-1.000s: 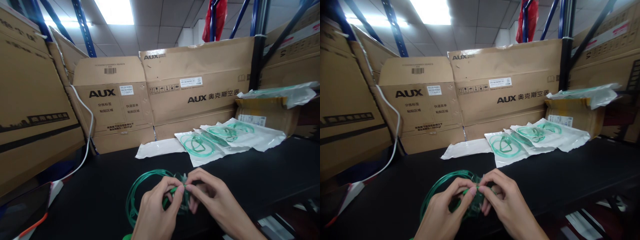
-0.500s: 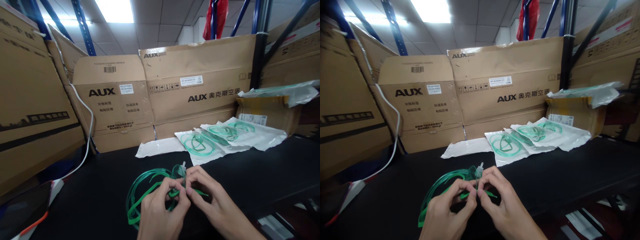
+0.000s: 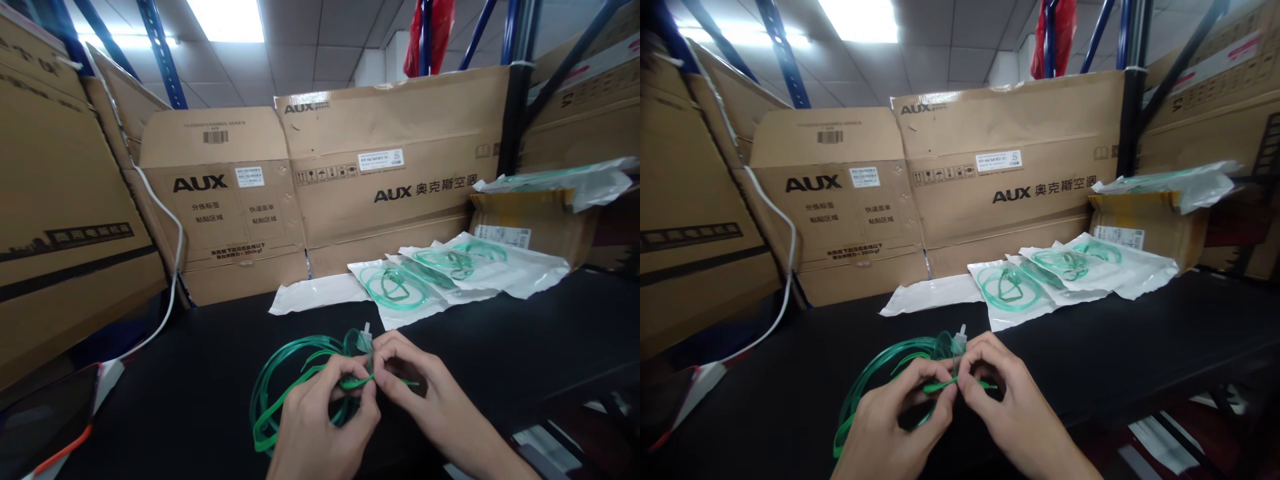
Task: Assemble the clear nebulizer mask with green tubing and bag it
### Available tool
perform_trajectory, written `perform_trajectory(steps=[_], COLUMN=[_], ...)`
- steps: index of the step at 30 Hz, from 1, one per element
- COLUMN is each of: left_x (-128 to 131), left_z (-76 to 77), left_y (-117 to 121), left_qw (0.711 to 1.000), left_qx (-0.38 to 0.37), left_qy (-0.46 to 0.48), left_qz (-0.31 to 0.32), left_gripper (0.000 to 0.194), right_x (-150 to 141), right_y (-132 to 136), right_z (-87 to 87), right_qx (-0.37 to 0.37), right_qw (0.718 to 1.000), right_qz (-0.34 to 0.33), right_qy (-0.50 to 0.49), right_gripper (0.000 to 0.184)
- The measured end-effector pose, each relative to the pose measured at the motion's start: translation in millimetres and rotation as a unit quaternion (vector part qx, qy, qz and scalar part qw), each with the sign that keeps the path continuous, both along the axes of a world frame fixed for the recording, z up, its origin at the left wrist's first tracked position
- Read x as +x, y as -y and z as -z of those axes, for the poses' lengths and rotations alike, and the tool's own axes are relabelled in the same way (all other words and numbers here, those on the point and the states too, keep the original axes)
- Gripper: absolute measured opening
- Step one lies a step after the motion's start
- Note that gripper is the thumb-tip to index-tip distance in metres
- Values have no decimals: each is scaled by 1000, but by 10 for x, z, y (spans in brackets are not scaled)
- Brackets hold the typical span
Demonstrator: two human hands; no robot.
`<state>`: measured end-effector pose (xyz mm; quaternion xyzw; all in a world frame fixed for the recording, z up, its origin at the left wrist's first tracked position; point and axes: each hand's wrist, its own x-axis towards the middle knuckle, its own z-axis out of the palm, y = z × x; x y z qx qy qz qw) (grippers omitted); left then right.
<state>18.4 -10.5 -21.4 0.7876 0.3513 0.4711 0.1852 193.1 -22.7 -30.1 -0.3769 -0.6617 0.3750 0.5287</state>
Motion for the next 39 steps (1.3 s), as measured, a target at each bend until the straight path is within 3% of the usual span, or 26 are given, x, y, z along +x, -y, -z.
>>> perform_trajectory(steps=[11, 15, 22, 26, 31, 34, 39], left_x=[65, 94, 117, 114, 76, 48, 9], left_z=[-42, -13, 28, 43, 53, 51, 67], left_y=[63, 71, 54, 47, 21, 6, -5], left_qw=[992, 994, 998, 1000, 997, 994, 996], left_qx=[-100, -75, 47, 28, 72, 104, 89], left_qy=[75, 78, -5, 10, -4, -15, -14], left_qz=[-6, -3, -39, -6, 31, 29, 28], left_gripper=[14, 13, 16, 13, 44, 43, 41], right_x=[-4, 1, -20, -9, -16, -28, -4], right_y=[38, 51, 11, 10, 20, 30, 24], right_z=[5, -20, -26, -10, -23, -31, -15], right_qx=[3, 4, 1, 5, 1, -5, -7], right_qw=[1000, 1000, 1000, 1000, 1000, 1000, 1000], right_qz=[3, -10, 4, 5, 10, 10, 6], right_qy=[4, 13, 19, 10, 11, 15, 19], right_gripper=[14, 17, 19, 20, 20, 22, 22])
